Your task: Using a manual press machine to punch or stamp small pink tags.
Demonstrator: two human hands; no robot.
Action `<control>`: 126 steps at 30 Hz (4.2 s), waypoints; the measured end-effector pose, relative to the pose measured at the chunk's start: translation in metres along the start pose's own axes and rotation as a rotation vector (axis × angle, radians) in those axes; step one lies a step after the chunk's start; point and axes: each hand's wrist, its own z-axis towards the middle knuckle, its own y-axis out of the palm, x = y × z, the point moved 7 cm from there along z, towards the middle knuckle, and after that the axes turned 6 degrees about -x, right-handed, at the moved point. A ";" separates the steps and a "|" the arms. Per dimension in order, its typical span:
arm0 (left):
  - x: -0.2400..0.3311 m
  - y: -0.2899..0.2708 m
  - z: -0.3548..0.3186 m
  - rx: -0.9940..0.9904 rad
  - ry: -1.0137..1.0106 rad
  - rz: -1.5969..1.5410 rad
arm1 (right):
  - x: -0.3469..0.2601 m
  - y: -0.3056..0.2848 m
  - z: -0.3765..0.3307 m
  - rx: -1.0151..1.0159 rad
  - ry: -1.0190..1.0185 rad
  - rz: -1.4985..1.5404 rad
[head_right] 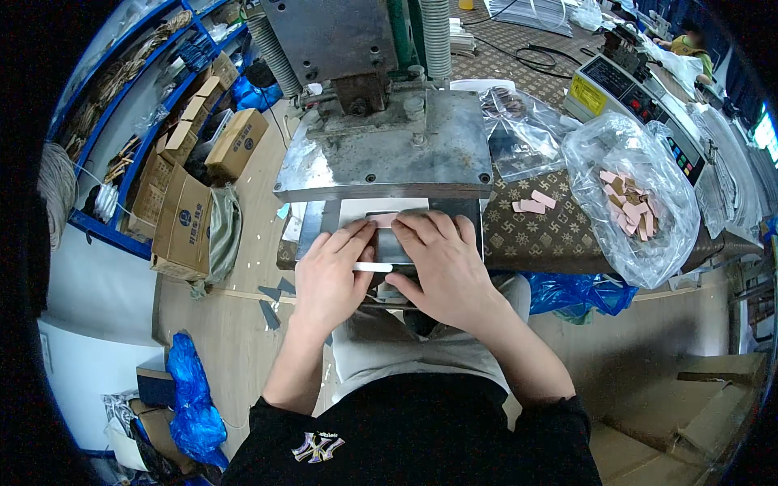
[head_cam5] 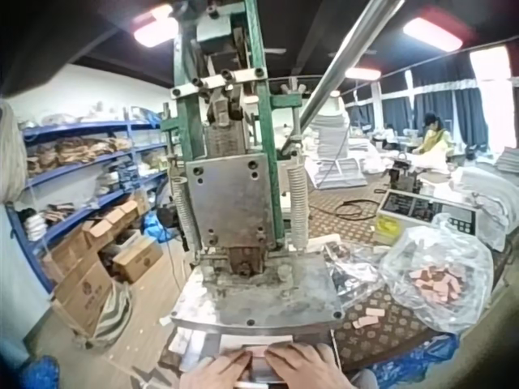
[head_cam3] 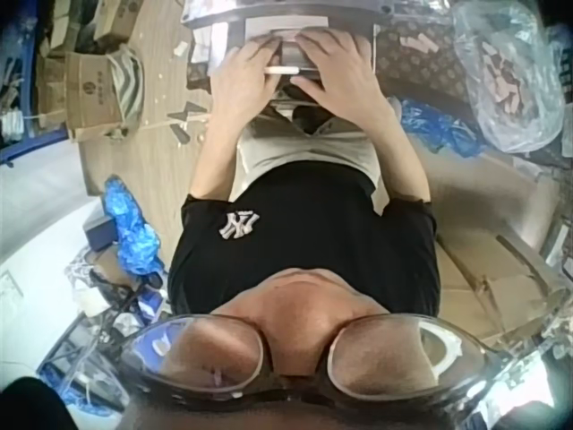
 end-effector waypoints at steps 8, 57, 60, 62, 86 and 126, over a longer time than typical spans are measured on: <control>0.000 0.002 0.003 0.011 -0.004 0.027 | 0.000 0.000 0.002 -0.005 -0.005 0.025; 0.010 0.009 0.013 -0.102 -0.019 -0.020 | 0.005 0.000 0.009 -0.041 0.033 -0.114; 0.010 0.009 0.013 -0.099 -0.025 -0.021 | 0.006 -0.004 0.004 -0.019 -0.007 -0.101; 0.013 0.007 0.013 -0.129 -0.007 -0.024 | 0.002 -0.010 -0.002 -0.052 -0.053 0.006; 0.056 -0.191 -0.085 0.364 0.779 -0.604 | 0.007 -0.046 -0.109 0.167 0.161 0.090; 0.021 0.020 -0.053 0.487 0.270 -0.187 | -0.084 -0.364 -0.014 1.367 -0.413 0.294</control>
